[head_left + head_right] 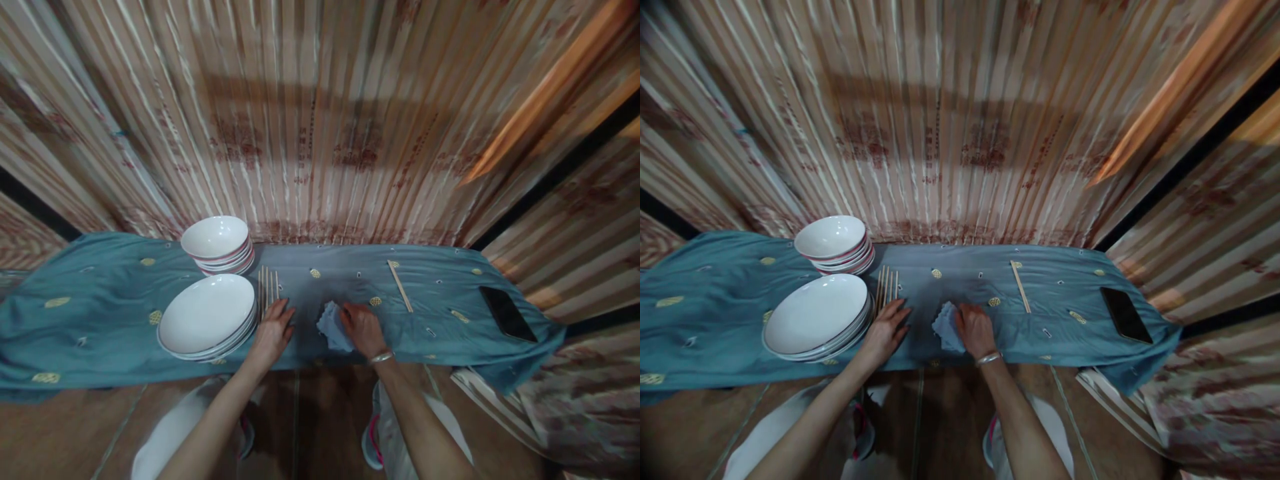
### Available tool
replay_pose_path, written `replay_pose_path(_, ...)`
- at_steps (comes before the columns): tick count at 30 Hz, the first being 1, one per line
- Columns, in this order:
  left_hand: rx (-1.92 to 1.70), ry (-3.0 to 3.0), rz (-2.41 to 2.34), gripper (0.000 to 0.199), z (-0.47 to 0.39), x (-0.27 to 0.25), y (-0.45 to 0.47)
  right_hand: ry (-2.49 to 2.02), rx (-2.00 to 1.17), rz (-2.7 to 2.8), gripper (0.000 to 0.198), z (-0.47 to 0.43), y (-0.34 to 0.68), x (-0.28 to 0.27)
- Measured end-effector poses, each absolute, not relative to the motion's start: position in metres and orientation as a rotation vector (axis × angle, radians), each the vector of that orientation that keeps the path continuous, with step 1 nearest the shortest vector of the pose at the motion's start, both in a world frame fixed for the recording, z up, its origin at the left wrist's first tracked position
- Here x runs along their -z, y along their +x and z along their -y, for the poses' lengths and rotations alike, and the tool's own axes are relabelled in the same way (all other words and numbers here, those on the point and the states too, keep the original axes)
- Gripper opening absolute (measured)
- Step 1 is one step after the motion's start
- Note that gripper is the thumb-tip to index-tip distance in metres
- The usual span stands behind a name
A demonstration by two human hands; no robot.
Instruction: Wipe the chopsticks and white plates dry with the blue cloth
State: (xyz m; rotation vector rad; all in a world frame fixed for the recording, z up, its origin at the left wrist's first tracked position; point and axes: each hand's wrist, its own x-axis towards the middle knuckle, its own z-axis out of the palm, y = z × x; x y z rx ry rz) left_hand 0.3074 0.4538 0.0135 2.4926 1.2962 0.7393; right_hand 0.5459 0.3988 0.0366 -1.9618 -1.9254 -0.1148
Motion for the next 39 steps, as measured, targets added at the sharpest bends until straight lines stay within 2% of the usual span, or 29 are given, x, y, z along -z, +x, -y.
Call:
replay_pose_path(8, -0.716, 2.408, -1.35, 0.048, -0.454, -0.003, 0.308, -1.882, 0.078, 2.031, 0.024, -0.396, 0.531, -0.048)
replay_pose_path(12, -0.711, 2.398, -1.346, 0.05, -0.458, -0.003, 0.309, -1.815, 0.124, 2.01, 0.036, -0.392, 0.523, -0.053)
replay_pose_path(16, -0.734, 2.366, -1.344, 0.049, -0.461, -0.001, 0.307, -1.802, -0.072, 2.121, 0.042, -0.383, 0.518, -0.053)
replay_pose_path(20, -0.747, 2.302, -1.381, 0.051, -0.463, 0.001, 0.306, -1.977, -0.208, 2.166, 0.051, -0.377, 0.518, -0.053)
replay_pose_path(24, -0.744, 2.235, -1.404, 0.052, -0.464, 0.001, 0.308, -2.026, -0.239, 2.196, 0.041, -0.38, 0.521, -0.056)
replay_pose_path(28, -0.78, 2.167, -1.388, 0.05, -0.466, -0.001, 0.311, -1.988, -0.232, 2.138, 0.04, -0.386, 0.527, -0.053)
replay_pose_path(34, -0.748, 2.168, -1.387, 0.024, -0.469, -0.009, 0.315, -1.817, -0.227, 1.874, 0.031, -0.393, 0.539, -0.036)
replay_pose_path(39, -0.793, 2.138, -1.334, 0.02, -0.469, -0.014, 0.318, -1.762, -0.463, 1.589, 0.02, -0.398, 0.542, -0.04)
